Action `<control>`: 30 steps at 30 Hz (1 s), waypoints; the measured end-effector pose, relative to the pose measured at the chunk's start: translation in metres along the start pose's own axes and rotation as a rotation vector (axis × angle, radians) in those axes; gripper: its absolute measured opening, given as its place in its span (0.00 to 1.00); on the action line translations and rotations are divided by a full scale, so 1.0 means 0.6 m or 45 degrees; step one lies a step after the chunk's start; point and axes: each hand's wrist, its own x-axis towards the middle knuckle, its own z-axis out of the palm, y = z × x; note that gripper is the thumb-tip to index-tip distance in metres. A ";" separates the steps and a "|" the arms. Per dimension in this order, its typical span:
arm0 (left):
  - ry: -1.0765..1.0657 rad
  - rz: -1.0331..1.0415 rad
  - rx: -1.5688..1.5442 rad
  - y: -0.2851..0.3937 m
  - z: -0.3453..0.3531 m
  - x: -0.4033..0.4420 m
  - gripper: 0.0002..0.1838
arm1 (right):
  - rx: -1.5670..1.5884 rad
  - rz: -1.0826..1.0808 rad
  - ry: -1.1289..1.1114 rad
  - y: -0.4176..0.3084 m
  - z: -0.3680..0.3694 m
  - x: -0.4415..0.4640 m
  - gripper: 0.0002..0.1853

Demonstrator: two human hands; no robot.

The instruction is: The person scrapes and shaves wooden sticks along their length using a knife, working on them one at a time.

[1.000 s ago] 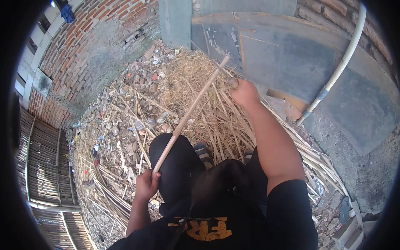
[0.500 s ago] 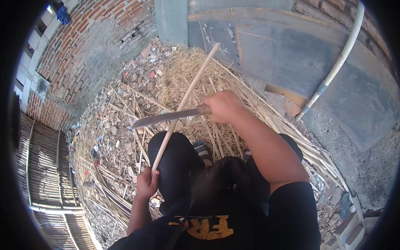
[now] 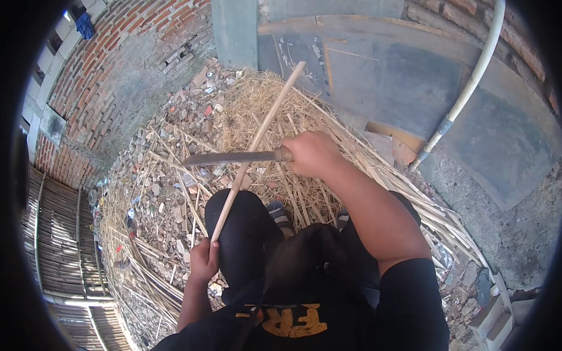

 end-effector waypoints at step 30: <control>0.027 -0.046 0.139 0.013 -0.016 -0.010 0.22 | 0.332 0.437 0.246 0.091 0.052 0.058 0.21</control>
